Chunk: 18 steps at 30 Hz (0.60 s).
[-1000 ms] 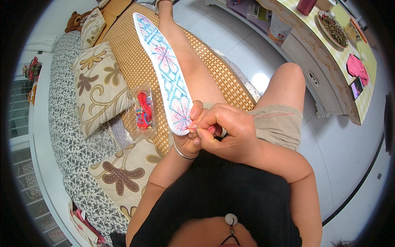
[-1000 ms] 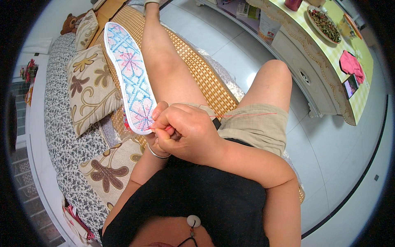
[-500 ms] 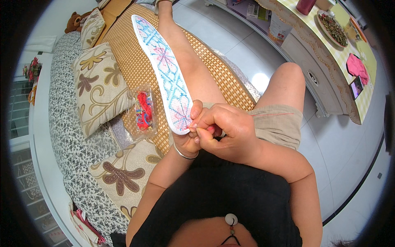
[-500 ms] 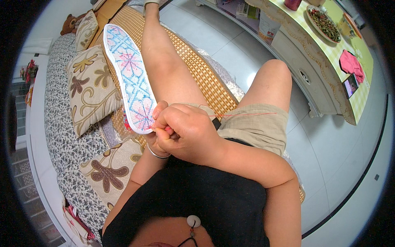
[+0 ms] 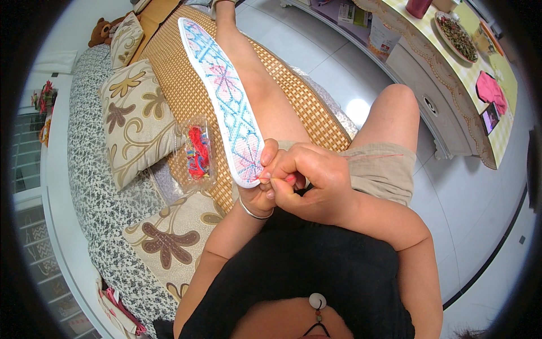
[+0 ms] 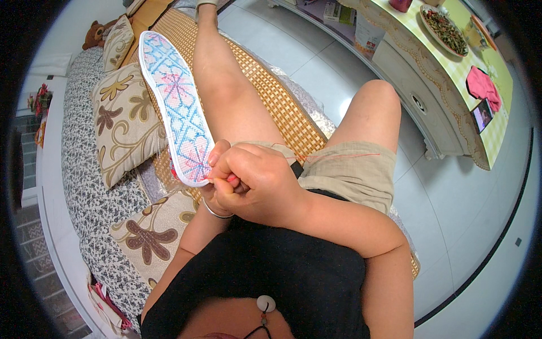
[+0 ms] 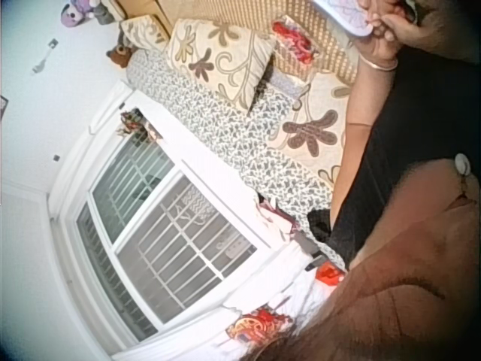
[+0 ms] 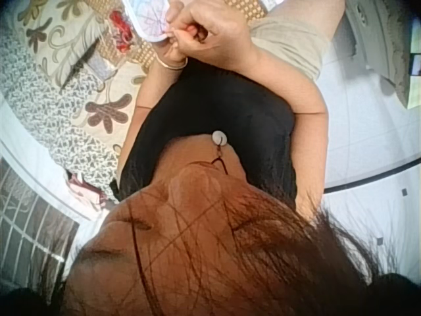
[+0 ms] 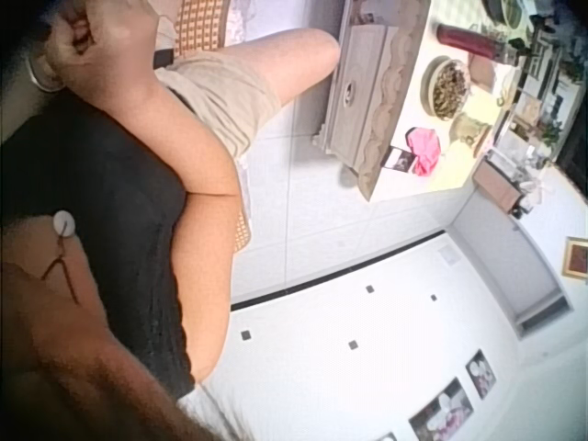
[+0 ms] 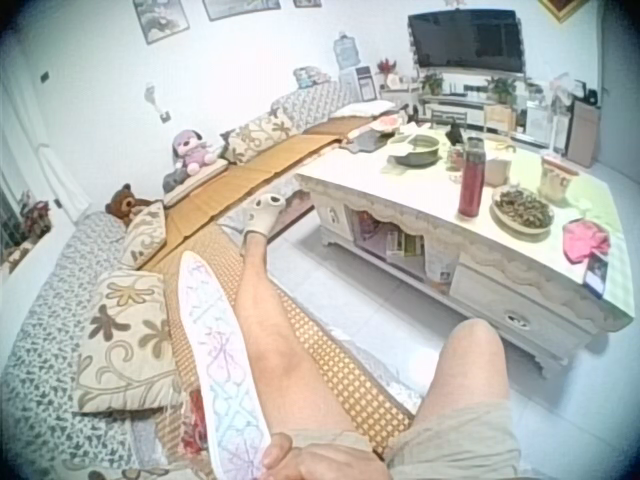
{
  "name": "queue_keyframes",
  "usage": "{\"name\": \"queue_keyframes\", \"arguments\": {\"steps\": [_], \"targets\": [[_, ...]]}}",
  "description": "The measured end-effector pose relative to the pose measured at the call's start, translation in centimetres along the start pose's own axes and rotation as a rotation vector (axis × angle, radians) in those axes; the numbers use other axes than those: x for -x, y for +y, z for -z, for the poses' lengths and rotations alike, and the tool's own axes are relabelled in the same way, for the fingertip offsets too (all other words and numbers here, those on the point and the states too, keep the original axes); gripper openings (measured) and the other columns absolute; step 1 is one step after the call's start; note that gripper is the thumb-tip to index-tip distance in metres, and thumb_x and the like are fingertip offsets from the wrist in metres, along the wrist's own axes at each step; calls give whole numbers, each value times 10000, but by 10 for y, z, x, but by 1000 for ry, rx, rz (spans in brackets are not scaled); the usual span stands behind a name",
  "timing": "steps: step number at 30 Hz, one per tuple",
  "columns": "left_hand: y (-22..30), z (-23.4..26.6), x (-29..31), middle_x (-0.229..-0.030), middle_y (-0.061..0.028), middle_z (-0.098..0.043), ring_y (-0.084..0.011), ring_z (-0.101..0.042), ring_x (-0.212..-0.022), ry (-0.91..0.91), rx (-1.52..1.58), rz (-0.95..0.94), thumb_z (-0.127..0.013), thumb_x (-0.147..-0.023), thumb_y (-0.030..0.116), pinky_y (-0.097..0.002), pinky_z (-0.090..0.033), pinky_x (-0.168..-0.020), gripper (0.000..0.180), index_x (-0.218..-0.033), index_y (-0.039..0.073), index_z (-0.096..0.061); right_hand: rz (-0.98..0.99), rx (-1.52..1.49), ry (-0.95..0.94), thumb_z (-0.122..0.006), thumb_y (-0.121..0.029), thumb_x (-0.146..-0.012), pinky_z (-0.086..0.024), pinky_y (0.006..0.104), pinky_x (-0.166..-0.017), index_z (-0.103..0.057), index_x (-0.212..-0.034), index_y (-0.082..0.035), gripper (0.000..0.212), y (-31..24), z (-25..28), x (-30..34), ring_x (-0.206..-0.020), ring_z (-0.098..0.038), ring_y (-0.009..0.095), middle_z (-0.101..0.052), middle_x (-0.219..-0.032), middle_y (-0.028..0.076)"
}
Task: The person threads a needle with red thread and then performs hand sewing on a colorful floral pattern on a shoe insole.
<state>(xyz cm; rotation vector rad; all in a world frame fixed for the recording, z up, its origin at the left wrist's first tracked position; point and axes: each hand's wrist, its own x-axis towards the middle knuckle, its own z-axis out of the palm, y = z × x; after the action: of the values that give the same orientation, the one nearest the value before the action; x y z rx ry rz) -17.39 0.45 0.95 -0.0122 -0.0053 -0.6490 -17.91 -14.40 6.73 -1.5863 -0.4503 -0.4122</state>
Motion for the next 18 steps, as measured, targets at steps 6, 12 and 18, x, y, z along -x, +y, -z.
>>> {"name": "queue_keyframes", "arguments": {"steps": [6,12,18], "targets": [[-6,1,-1,-676,-90,-498,-312,-607,-749,-2,2,-33,-599,-887,235,-309,-526,-567,253,-874,24,-459,4,4,10,-651,24,-663,-425,269,-476,-547,-696,-50,132,0,0,0,-523,-527,164,-532,-606,40],[-7,1,-2,-662,-86,-495,-281,-598,-690,30,-32,-71,-614,-867,220,-298,-529,-615,241,-864,32,-463,-6,30,-20,-638,12,-663,-443,306,-492,-521,-688,-51,135,-1,2,0,-536,-542,222,-514,-599,61],[-4,-21,-6,-778,-125,-560,-135,-490,-544,229,-424,-141,-583,-853,82,-275,-502,-569,147,-945,2,-501,-337,-232,-93,-649,-22,-728,-463,280,-529,-554,-733,-19,94,13,7,5,-579,-577,140,-574,-663,57]]}}
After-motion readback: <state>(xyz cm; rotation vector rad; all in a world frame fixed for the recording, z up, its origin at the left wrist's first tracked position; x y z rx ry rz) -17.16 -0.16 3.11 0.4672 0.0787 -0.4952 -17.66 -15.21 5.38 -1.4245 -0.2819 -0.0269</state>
